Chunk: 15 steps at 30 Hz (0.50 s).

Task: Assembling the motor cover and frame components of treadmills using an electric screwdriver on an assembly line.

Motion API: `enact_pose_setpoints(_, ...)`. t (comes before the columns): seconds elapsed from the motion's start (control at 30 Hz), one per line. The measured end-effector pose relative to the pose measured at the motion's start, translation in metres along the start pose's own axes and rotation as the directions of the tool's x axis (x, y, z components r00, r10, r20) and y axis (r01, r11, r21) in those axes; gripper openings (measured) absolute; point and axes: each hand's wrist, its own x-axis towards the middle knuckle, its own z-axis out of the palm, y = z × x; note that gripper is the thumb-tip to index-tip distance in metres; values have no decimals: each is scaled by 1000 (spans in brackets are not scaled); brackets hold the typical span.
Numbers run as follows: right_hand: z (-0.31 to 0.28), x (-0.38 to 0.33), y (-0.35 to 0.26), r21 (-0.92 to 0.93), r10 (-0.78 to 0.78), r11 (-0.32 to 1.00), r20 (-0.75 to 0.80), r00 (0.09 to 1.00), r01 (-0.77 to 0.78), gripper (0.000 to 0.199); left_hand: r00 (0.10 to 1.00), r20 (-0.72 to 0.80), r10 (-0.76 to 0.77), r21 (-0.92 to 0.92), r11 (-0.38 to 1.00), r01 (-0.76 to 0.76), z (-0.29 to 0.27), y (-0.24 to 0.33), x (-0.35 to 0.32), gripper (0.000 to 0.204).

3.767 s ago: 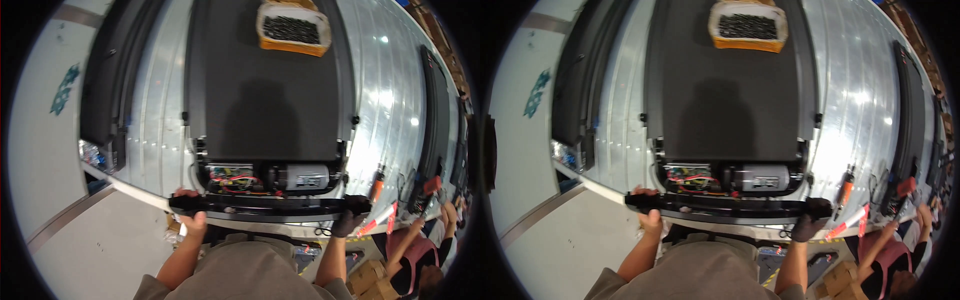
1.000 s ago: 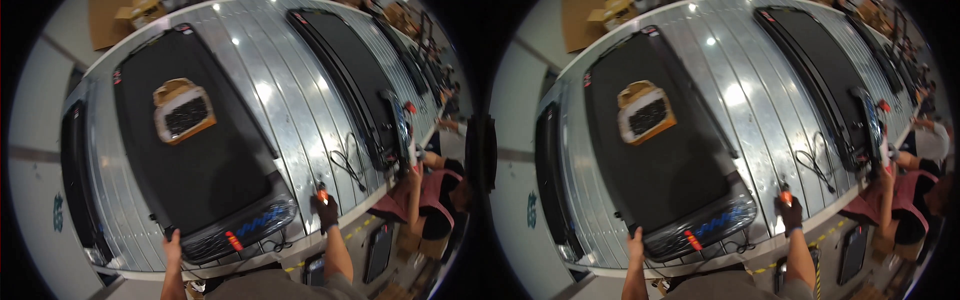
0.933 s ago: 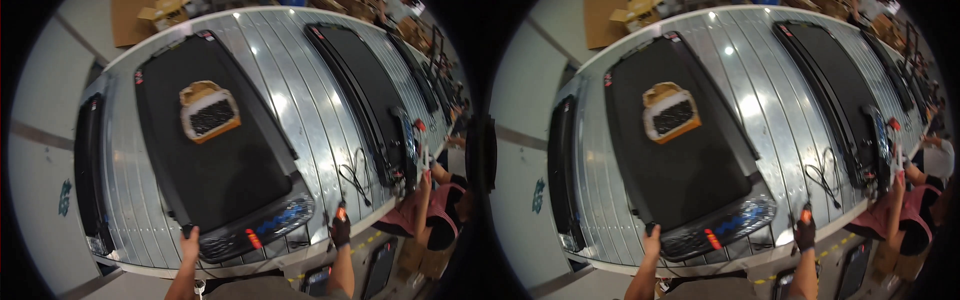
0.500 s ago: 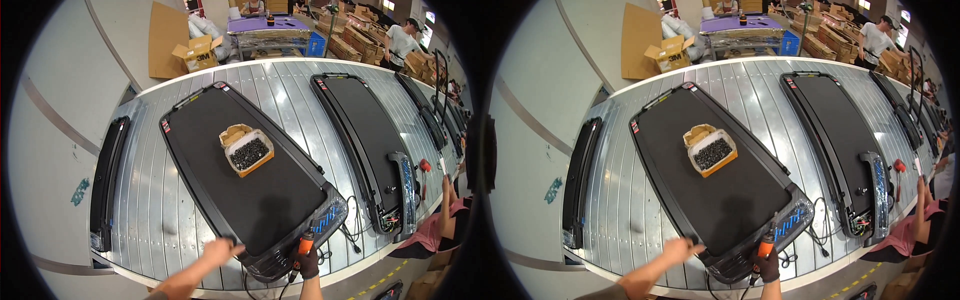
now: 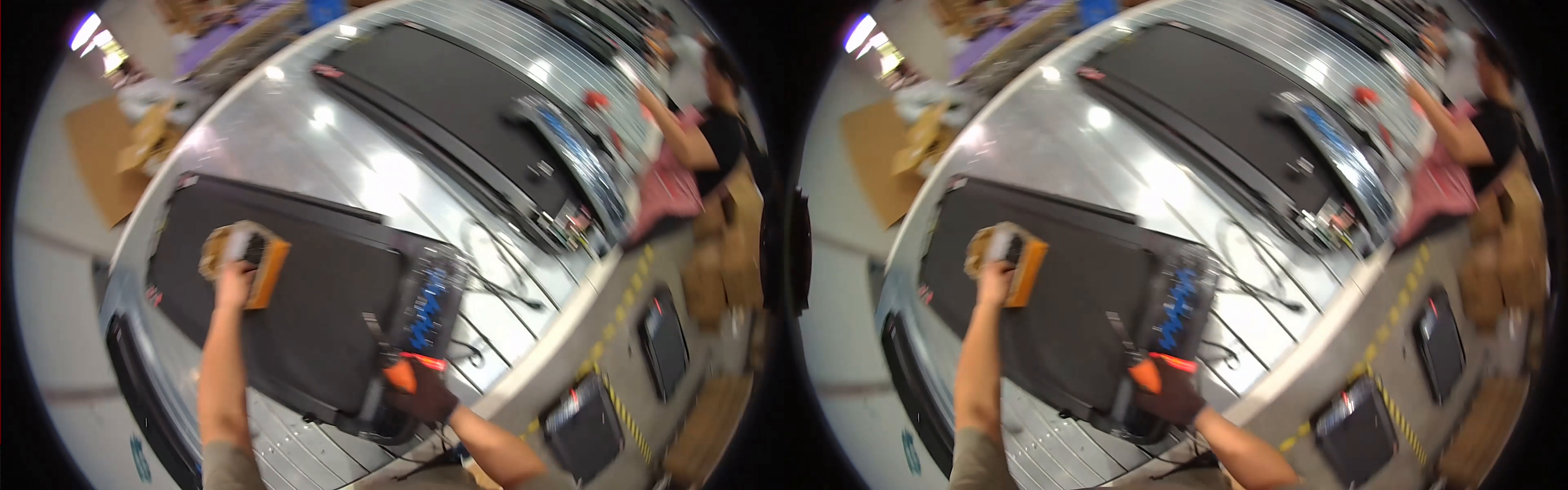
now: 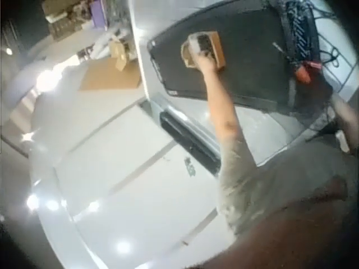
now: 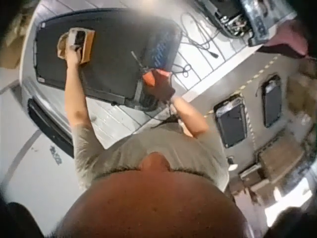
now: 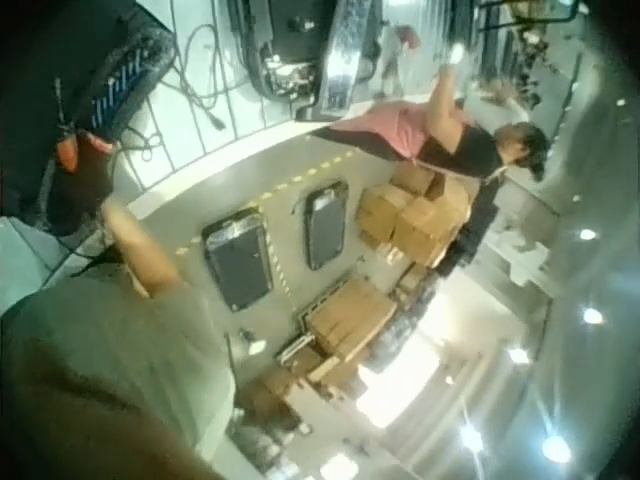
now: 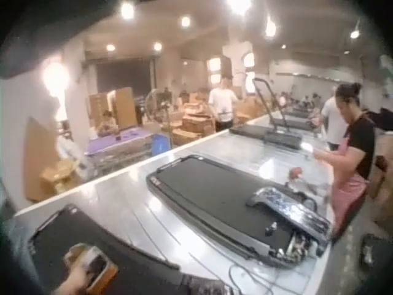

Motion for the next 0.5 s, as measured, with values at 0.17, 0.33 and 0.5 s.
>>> enact_pose_setpoints(0.17,24,3,-32,-56,17,998,-63,998,-20,68,989,-3,150,68,986,-149,-31,-26,9,5)
enact_pose_setpoints(0.33,45,22,-48,24,3,1000,-71,997,-1,61,936,-122,330,48,944,-326,-30,-63,29,4)
enact_pose_setpoints(0.5,71,37,-58,56,-95,994,46,994,92,60,958,-276,79,-94,990,-109,-77,-139,20,7)
